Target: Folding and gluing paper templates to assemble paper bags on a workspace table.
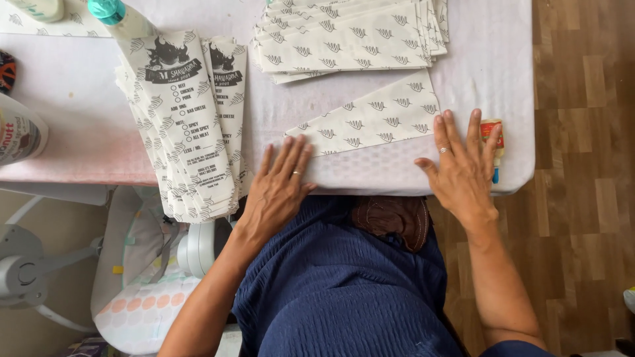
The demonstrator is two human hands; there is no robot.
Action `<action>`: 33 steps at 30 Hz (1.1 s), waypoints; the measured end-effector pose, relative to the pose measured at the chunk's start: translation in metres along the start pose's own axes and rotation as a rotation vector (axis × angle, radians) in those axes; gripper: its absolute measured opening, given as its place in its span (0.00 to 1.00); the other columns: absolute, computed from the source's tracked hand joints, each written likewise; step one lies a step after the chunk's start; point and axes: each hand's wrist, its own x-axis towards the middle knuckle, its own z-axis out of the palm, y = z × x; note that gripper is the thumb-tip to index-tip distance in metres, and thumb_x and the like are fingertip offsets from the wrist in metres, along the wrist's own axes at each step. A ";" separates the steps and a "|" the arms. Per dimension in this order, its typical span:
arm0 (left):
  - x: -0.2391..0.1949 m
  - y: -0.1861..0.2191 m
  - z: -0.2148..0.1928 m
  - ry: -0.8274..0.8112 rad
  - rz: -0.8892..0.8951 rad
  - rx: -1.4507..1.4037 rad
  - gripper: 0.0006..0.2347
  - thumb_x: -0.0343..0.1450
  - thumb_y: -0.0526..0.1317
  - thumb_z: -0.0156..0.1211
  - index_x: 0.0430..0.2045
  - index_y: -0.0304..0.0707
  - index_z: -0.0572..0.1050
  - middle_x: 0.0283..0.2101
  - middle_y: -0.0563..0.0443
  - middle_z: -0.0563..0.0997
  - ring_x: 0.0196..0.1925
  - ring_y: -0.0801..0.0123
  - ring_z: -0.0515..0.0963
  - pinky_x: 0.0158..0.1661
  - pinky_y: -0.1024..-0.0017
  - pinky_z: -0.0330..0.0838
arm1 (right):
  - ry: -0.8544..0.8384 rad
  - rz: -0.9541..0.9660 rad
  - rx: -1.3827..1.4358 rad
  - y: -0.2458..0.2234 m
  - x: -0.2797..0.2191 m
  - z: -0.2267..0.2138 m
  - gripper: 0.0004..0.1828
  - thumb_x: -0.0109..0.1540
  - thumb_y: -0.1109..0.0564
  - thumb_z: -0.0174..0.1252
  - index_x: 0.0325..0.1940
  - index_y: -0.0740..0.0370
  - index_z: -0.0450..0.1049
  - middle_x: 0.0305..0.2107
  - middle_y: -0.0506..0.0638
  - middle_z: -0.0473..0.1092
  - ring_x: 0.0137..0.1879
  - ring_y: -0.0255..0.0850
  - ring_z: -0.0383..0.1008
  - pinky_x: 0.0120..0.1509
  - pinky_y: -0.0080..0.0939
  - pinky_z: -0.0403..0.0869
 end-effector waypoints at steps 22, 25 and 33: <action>0.004 0.037 -0.008 0.476 0.201 -0.354 0.16 0.77 0.29 0.54 0.62 0.33 0.68 0.32 0.49 0.78 0.28 0.63 0.75 0.29 0.64 0.70 | 0.025 -0.244 0.173 0.007 0.156 0.047 0.32 0.62 0.69 0.66 0.71 0.73 0.69 0.70 0.69 0.62 0.78 0.67 0.52 0.81 0.66 0.48; 0.005 0.026 -0.028 0.500 -0.040 -0.630 0.17 0.77 0.33 0.59 0.60 0.34 0.67 0.35 0.51 0.78 0.25 0.69 0.76 0.33 0.68 0.73 | 0.131 -0.266 0.134 0.008 0.147 0.058 0.22 0.68 0.76 0.49 0.63 0.67 0.77 0.59 0.66 0.73 0.69 0.69 0.68 0.75 0.64 0.66; 0.020 0.071 0.030 0.287 0.262 0.012 0.24 0.67 0.24 0.57 0.60 0.27 0.65 0.50 0.40 0.77 0.48 0.54 0.77 0.37 0.59 0.78 | 0.279 -0.298 0.076 0.017 0.133 0.054 0.16 0.71 0.71 0.52 0.58 0.68 0.82 0.56 0.67 0.76 0.65 0.66 0.74 0.69 0.62 0.72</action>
